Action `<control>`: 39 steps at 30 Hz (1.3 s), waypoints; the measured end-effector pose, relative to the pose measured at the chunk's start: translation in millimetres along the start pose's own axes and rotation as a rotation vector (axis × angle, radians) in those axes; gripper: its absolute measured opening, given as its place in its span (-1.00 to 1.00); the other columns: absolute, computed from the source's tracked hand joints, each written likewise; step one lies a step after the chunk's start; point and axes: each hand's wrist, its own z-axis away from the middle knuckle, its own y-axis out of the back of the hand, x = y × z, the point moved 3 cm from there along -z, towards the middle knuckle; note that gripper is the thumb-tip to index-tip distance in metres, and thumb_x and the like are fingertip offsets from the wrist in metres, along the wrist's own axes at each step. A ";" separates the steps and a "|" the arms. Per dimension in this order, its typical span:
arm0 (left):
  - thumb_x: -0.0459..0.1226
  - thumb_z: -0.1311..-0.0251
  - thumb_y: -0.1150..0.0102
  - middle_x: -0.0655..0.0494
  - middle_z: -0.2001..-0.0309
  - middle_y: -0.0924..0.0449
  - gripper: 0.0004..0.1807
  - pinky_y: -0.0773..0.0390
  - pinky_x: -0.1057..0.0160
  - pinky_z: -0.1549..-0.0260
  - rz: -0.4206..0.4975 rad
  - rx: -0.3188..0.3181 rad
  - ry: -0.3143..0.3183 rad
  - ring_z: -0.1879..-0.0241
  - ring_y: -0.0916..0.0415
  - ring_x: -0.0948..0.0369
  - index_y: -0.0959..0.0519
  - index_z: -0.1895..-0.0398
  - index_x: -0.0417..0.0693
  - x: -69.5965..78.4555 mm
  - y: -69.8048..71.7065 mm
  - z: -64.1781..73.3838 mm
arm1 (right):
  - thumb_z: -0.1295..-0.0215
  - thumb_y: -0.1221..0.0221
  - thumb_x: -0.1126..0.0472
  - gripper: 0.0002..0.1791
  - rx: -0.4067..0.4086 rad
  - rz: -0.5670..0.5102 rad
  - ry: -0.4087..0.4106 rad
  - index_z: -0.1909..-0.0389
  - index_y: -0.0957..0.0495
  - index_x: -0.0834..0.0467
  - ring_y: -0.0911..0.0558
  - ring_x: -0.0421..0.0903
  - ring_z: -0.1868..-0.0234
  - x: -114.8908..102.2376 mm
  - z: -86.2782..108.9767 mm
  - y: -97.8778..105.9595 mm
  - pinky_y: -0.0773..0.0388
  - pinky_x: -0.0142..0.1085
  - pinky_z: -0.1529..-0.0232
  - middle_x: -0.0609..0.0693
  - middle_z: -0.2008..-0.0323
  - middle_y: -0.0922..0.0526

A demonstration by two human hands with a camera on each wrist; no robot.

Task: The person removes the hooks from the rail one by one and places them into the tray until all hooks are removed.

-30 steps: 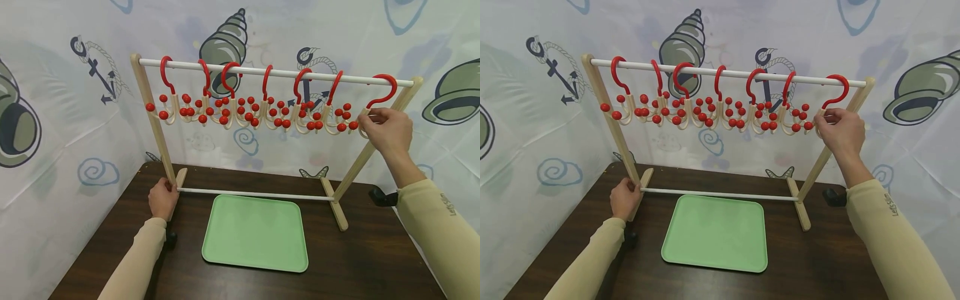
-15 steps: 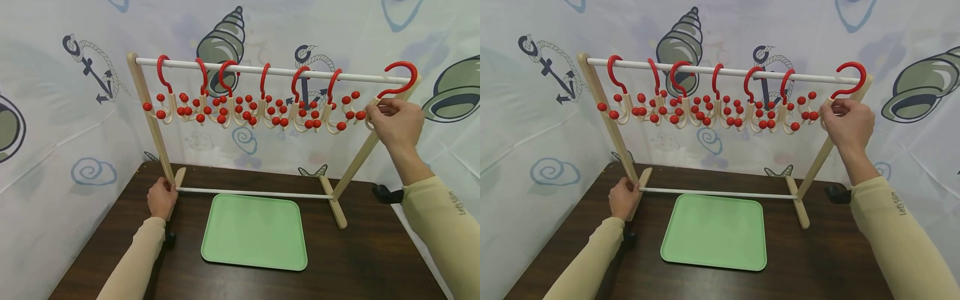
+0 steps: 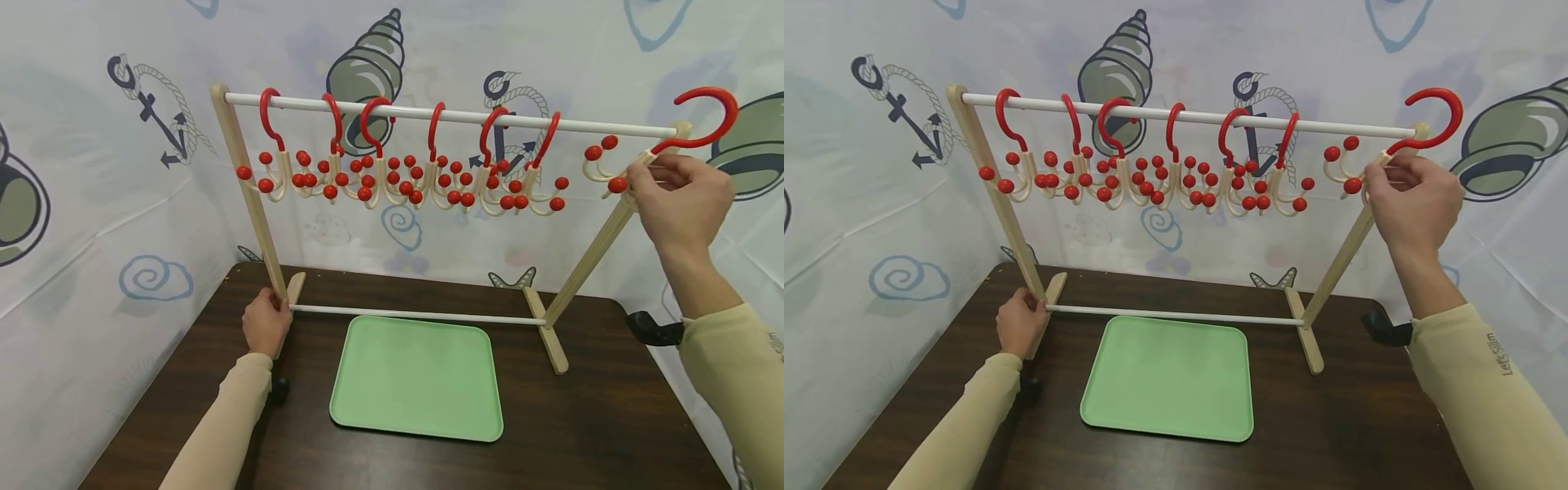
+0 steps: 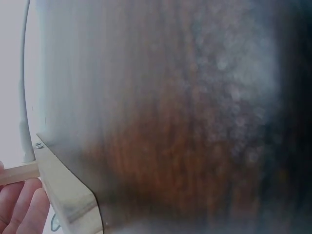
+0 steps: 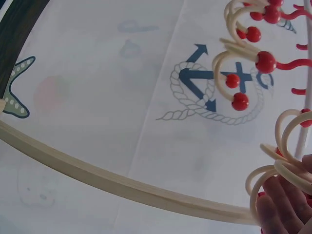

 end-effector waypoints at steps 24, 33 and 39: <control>-0.25 -0.22 -0.18 -0.17 0.38 -0.60 -0.78 -0.43 -0.16 0.35 -0.012 -0.004 0.005 0.40 -0.55 -0.15 -0.54 0.21 -0.26 2.7 1.8 1.8 | -0.16 -0.37 0.09 -0.74 -0.320 0.062 0.089 0.28 -0.72 0.22 -0.57 -0.45 0.50 111.4 167.5 -45.2 -0.41 -0.58 0.45 0.06 0.43 -0.74; -0.25 -0.22 -0.18 -0.19 0.36 -0.61 -0.76 -0.44 -0.17 0.33 -0.027 -0.024 0.029 0.37 -0.55 -0.15 -0.54 0.18 -0.27 0.5 1.3 2.9 | -0.12 -0.40 0.13 -0.77 -0.531 0.068 0.132 0.26 -0.72 0.19 -0.70 -0.09 0.42 135.9 223.6 -89.8 -0.58 -0.24 0.39 -0.02 0.40 -0.75; -0.25 -0.23 -0.17 -0.18 0.35 -0.61 -0.76 -0.44 -0.15 0.33 -0.018 -0.027 0.030 0.38 -0.55 -0.13 -0.54 0.17 -0.27 2.2 1.1 2.0 | -0.16 -0.37 0.10 -0.81 -0.608 0.091 0.133 0.25 -0.70 0.09 -0.68 -0.16 0.42 142.9 242.0 -112.3 -0.57 -0.15 0.35 -0.10 0.40 -0.74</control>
